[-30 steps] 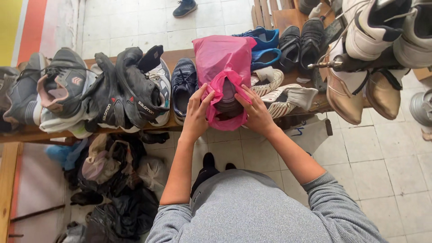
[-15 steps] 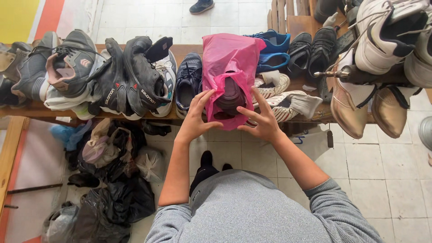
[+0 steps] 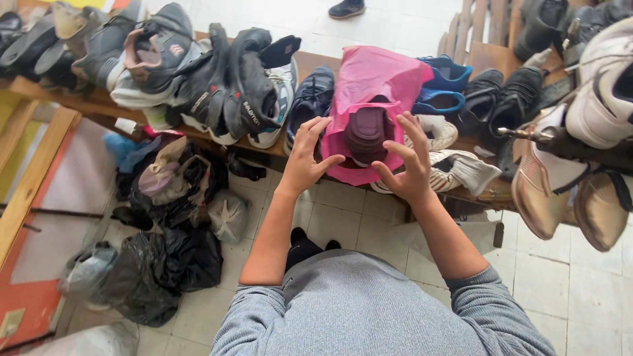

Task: The person picks up several pairs of shoes from a wooden shelf, including black sneakers, black canvas shoes, and black boots. They place them on a lower shelf and a workbench alongside other footwear. The person also moves a pink plastic bag containing shoes from the shelf to the workbench.

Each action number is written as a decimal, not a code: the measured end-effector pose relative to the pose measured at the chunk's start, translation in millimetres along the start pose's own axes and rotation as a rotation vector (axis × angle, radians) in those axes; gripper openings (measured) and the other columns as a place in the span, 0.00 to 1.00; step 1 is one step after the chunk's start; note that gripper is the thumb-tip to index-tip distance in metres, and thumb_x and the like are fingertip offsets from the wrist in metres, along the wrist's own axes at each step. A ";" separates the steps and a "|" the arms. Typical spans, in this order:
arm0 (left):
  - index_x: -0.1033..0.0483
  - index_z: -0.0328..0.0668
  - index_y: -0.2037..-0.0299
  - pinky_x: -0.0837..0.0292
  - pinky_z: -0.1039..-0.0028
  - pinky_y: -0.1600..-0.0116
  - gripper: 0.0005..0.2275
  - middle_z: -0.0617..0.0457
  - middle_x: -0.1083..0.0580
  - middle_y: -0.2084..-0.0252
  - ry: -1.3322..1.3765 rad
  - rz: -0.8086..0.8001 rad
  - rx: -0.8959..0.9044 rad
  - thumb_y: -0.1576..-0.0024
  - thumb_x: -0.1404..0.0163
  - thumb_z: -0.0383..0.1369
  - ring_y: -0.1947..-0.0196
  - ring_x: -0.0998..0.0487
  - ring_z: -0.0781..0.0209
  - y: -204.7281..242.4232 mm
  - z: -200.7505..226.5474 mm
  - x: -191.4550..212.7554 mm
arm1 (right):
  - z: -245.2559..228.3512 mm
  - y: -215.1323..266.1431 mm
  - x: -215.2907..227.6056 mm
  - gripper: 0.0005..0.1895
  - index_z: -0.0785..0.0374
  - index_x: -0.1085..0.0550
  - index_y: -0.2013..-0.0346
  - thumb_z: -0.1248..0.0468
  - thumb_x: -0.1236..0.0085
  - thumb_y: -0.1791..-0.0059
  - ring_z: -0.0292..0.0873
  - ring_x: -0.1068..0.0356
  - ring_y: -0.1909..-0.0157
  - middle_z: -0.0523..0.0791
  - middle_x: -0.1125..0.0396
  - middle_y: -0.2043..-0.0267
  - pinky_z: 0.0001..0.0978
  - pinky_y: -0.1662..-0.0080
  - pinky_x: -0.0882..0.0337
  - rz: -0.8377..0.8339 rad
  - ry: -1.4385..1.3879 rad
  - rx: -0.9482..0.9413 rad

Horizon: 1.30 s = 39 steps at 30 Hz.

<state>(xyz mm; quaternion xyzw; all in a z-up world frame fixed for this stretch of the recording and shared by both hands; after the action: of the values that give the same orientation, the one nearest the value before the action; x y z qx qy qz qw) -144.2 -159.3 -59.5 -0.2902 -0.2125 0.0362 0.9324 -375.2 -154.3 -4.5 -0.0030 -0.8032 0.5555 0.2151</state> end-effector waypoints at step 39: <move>0.23 0.44 0.42 0.38 0.60 0.31 0.20 0.53 0.20 0.56 -0.344 0.701 0.233 0.42 0.41 0.44 0.49 0.19 0.57 390.1 162.9 371.3 | -417.9 -33.5 -303.0 0.10 0.71 0.25 0.55 0.71 0.38 0.49 0.61 0.27 0.46 0.56 0.28 0.52 0.62 0.33 0.40 -0.385 -1.078 0.353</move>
<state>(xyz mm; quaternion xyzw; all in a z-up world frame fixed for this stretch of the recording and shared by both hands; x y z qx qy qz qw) 146.4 320.5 -16.5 -0.2270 -0.2480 0.4238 0.8410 53.4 131.4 43.2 0.4606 -0.6809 0.5547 -0.1289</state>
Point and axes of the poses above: each hand's wrist, its own y-axis away from the middle knuckle, its own x-axis out of the back of the hand, z = x × y, the point moved 5 cm from there along -y, towards the middle knuckle
